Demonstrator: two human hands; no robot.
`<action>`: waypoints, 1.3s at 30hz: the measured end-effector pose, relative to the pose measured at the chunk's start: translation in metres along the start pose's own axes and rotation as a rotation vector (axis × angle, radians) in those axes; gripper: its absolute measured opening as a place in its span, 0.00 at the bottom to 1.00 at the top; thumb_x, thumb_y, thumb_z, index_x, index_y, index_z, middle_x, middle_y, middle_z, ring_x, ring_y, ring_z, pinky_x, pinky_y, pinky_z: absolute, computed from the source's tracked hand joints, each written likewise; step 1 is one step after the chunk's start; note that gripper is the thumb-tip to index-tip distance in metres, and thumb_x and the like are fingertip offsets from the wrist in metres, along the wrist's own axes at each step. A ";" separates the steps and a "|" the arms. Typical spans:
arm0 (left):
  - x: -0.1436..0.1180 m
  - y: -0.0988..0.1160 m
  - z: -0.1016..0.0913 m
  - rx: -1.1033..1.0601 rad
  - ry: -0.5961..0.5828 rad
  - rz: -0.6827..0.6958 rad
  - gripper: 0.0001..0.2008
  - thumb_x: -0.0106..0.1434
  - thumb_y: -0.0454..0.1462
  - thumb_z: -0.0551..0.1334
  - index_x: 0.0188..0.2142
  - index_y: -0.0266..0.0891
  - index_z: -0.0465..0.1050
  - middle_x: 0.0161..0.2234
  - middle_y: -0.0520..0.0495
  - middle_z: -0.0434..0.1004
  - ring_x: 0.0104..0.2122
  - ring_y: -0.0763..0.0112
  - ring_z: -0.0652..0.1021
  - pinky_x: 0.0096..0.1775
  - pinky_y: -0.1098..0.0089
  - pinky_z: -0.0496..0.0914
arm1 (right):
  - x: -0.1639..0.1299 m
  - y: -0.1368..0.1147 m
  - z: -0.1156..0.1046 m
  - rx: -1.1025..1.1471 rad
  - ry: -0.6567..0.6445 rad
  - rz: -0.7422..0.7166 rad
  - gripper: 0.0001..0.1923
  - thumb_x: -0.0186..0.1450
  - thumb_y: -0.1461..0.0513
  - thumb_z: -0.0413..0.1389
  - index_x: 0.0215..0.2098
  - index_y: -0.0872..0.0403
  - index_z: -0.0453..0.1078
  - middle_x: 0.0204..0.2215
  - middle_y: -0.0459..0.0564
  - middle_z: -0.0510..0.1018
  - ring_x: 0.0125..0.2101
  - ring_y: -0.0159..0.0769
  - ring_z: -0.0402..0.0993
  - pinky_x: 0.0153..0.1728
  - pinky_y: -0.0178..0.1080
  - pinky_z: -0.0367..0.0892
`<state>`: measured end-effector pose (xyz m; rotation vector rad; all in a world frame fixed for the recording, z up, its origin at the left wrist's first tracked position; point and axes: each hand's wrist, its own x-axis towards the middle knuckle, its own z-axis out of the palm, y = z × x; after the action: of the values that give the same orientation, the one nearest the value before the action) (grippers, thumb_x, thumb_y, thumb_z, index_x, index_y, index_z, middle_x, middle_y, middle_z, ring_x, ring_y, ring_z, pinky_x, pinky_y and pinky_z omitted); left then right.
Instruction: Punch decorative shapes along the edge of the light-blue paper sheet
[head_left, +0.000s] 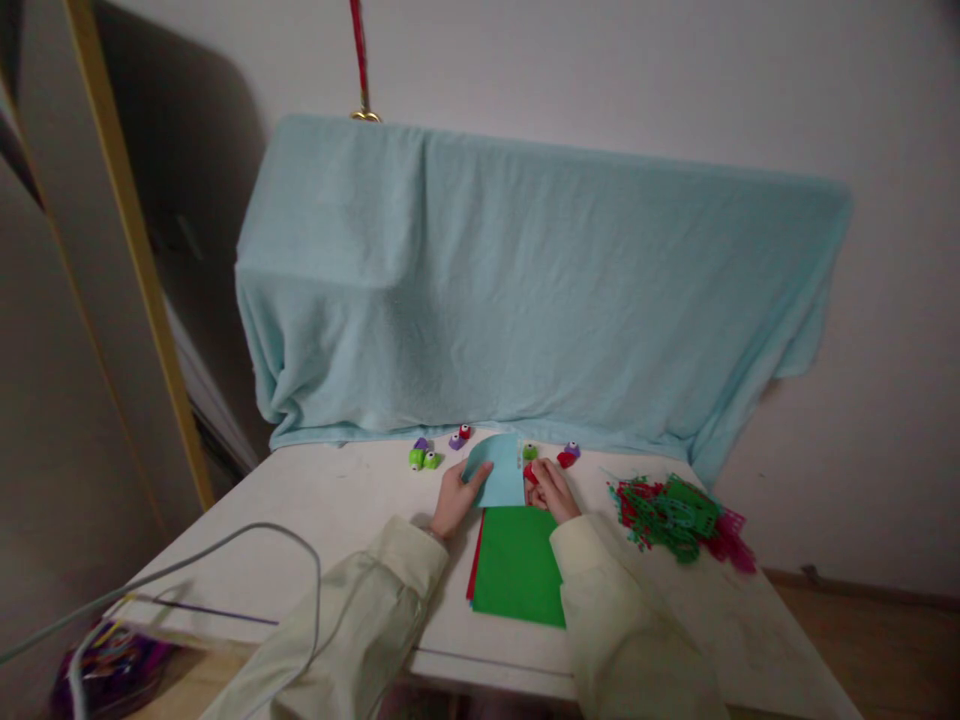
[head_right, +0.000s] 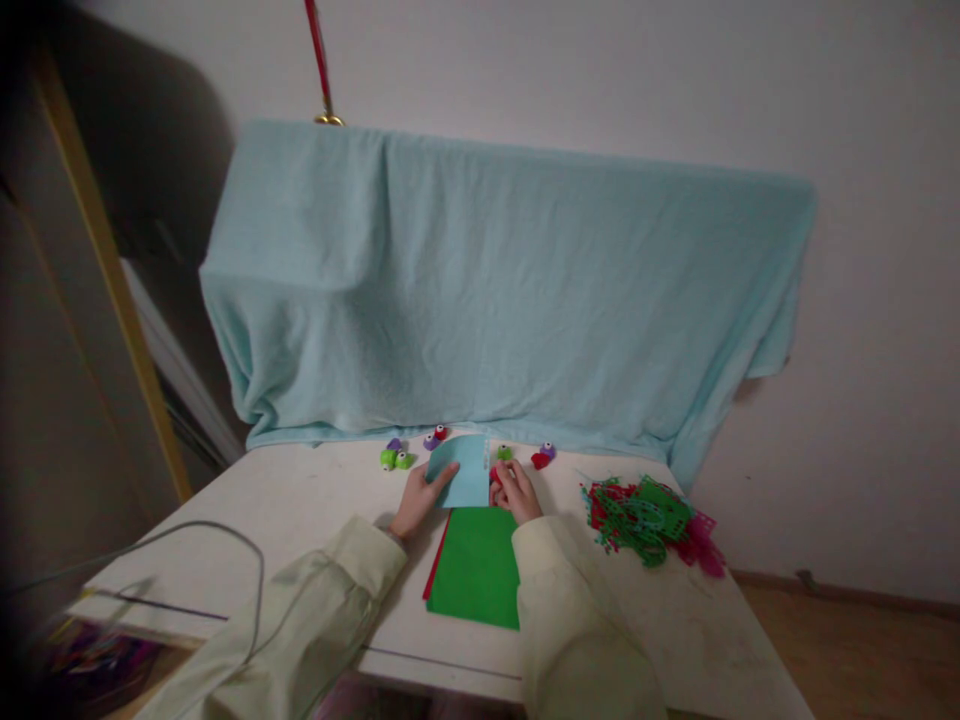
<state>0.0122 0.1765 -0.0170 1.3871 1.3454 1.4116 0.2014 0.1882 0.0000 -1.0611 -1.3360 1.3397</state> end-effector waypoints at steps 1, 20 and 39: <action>0.000 0.000 0.000 -0.001 -0.002 0.007 0.25 0.56 0.54 0.60 0.34 0.32 0.76 0.27 0.48 0.75 0.26 0.69 0.72 0.27 0.73 0.64 | 0.000 0.001 -0.001 0.005 -0.015 -0.006 0.25 0.57 0.38 0.52 0.31 0.50 0.60 0.16 0.42 0.71 0.11 0.25 0.57 0.14 0.31 0.41; 0.000 0.000 -0.002 -0.010 -0.010 -0.009 0.24 0.57 0.53 0.60 0.33 0.32 0.75 0.28 0.47 0.76 0.27 0.69 0.72 0.28 0.73 0.65 | 0.003 0.008 -0.001 0.009 -0.056 0.015 0.26 0.53 0.40 0.57 0.35 0.51 0.63 0.15 0.39 0.66 0.13 0.26 0.60 0.15 0.30 0.42; 0.000 -0.004 -0.001 0.001 -0.052 0.005 0.24 0.57 0.53 0.60 0.33 0.31 0.75 0.28 0.46 0.76 0.28 0.67 0.72 0.29 0.72 0.66 | 0.003 0.014 -0.003 -0.079 -0.088 0.070 0.22 0.51 0.45 0.61 0.31 0.52 0.66 0.17 0.39 0.68 0.16 0.26 0.59 0.18 0.32 0.49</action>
<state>0.0108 0.1770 -0.0203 1.4194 1.3098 1.3693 0.2033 0.1920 -0.0142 -1.1224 -1.4385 1.4088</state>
